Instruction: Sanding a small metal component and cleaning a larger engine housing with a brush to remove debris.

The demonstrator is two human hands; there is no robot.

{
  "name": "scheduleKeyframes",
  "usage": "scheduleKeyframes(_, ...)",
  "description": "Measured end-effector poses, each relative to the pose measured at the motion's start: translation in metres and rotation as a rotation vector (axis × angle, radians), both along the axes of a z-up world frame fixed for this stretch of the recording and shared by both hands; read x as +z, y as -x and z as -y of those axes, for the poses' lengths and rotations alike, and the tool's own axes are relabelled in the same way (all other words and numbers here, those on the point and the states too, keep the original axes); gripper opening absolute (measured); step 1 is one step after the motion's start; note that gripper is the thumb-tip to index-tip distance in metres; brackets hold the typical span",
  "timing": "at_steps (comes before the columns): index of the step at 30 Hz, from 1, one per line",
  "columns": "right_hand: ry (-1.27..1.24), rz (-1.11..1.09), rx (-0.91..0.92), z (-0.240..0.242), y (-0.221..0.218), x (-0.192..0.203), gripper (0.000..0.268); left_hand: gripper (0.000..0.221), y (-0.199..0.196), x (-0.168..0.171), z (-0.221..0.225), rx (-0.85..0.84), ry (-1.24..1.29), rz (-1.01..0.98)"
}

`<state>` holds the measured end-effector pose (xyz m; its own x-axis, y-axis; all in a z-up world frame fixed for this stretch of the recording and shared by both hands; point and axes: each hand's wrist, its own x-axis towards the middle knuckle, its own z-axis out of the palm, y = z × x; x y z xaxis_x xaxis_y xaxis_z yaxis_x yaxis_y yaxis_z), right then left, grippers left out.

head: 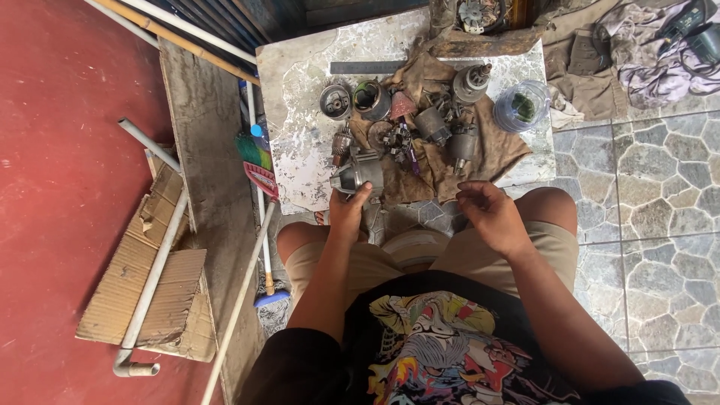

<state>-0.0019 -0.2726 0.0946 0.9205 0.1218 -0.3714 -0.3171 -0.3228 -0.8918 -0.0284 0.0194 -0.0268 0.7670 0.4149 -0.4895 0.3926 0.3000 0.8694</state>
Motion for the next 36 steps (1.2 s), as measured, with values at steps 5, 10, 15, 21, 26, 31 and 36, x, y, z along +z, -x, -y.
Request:
scheduleKeyframes(5, -0.033, 0.018, 0.010, -0.003, 0.000, -0.006, 0.039, 0.055, 0.005, -0.013, -0.009, 0.101, 0.288, 0.122)
scheduleKeyframes(10, -0.141, 0.094, 0.002, -0.029, -0.002, 0.022, 0.042, 0.030, 0.016, 0.020, -0.007, 0.181, 0.704, 0.119)
scheduleKeyframes(15, -0.312, 0.150, 0.001, -0.071, -0.003, 0.062, 0.038, 0.060, 0.025, 0.069, 0.012, -0.036, 1.089, 0.373)
scheduleKeyframes(21, -0.418, 0.156, -0.030, -0.094, 0.010, 0.077, 0.041, 0.061, 0.037, 0.080, 0.019, -0.242, 1.147, 0.558)
scheduleKeyframes(26, -0.430, 0.110, 0.035, -0.086, 0.018, 0.075, 0.031, 0.062, 0.049, 0.104, 0.016, -0.269, 1.052, 0.568)
scheduleKeyframes(31, -0.035, 0.151, 0.074, -0.060, -0.009, -0.003, 0.028, 0.080, 0.100, 0.129, -0.001, 0.014, 0.776, 0.285)
scheduleKeyframes(36, 0.401, 0.194, 0.114, -0.062, -0.041, -0.056, 0.018, 0.082, 0.160, 0.106, -0.004, 0.163, 0.731, 0.133)
